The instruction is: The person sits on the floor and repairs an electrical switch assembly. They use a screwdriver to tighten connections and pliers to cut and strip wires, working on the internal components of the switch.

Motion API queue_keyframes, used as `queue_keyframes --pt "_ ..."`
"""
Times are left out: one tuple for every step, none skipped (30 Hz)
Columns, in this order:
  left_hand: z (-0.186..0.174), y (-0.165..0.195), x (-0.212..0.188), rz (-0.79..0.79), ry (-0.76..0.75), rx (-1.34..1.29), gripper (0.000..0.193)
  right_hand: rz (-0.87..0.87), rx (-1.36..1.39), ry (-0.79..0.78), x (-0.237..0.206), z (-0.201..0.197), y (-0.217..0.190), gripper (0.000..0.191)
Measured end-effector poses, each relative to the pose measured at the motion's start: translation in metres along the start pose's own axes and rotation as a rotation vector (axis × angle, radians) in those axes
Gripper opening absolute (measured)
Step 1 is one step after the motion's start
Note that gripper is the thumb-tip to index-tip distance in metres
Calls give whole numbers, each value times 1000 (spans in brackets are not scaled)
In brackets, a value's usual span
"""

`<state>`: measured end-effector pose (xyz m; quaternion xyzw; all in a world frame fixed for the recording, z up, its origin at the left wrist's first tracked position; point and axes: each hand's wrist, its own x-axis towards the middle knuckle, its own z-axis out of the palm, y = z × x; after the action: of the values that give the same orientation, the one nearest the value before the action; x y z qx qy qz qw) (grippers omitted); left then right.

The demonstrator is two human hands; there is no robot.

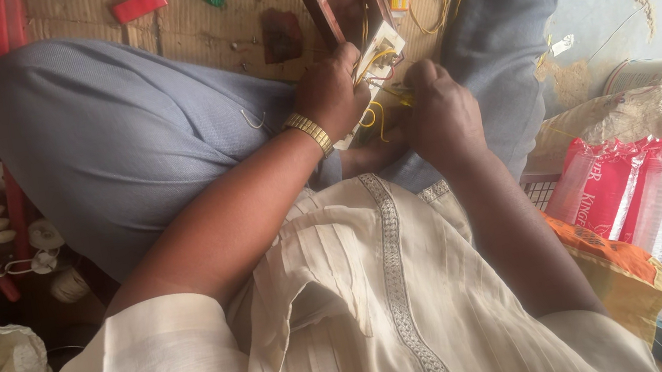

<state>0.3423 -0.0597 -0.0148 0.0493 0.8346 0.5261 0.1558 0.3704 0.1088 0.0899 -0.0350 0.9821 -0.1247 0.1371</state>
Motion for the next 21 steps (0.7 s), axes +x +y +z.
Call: queue_keyframes --pt "0 0 0 2 3 5 27 -30 -20 42 -2 1 0 30" --pt "0 0 0 5 7 7 26 -60 -41 85 -4 2 -1 25" --pt "1 0 0 7 13 10 26 -92 -63 128 -5 2 -1 19" --pt "1 1 1 23 29 1 27 -88 -105 125 -5 4 -3 18" --pt "1 1 1 36 47 -8 27 -85 -146 121 -5 5 -4 20" --pt "1 1 0 45 64 -15 27 -83 -184 113 -5 7 -6 23" --pt "1 1 -1 40 55 -16 28 -32 -148 57 -5 8 -8 25" --pt "1 1 -1 40 47 -15 28 19 -112 5 -5 9 -9 30" --pt "1 1 -1 44 38 -13 28 71 -75 -44 -4 9 -10 36" --pt "2 1 0 24 25 2 27 31 -62 17 -4 9 -9 32" --pt "2 1 1 1 12 18 26 -12 -49 75 -4 9 -9 28" --pt "2 1 1 -26 0 33 25 -56 -35 129 -5 9 -8 25" --pt "3 1 0 -15 11 18 24 -76 -71 144 -6 9 -7 24" --pt "3 1 1 -2 27 5 24 -100 -105 163 -5 9 -6 24" --pt "2 0 2 14 44 -5 24 -125 -138 185 -4 9 -5 23" --pt "2 -1 2 23 50 -1 24 -140 -126 165 -4 9 -4 22" --pt "2 -1 2 33 52 1 24 -150 -115 143 -4 9 -4 21" --pt "2 -1 3 49 55 5 24 -161 -105 128 -3 9 -5 20" --pt "2 -1 3 40 43 4 23 -148 -125 104 -3 8 -5 19" --pt "2 -1 3 26 31 4 23 -137 -143 75 -4 7 -7 19" --pt "1 -1 3 9 21 7 22 -128 -158 45 -5 5 -9 19"
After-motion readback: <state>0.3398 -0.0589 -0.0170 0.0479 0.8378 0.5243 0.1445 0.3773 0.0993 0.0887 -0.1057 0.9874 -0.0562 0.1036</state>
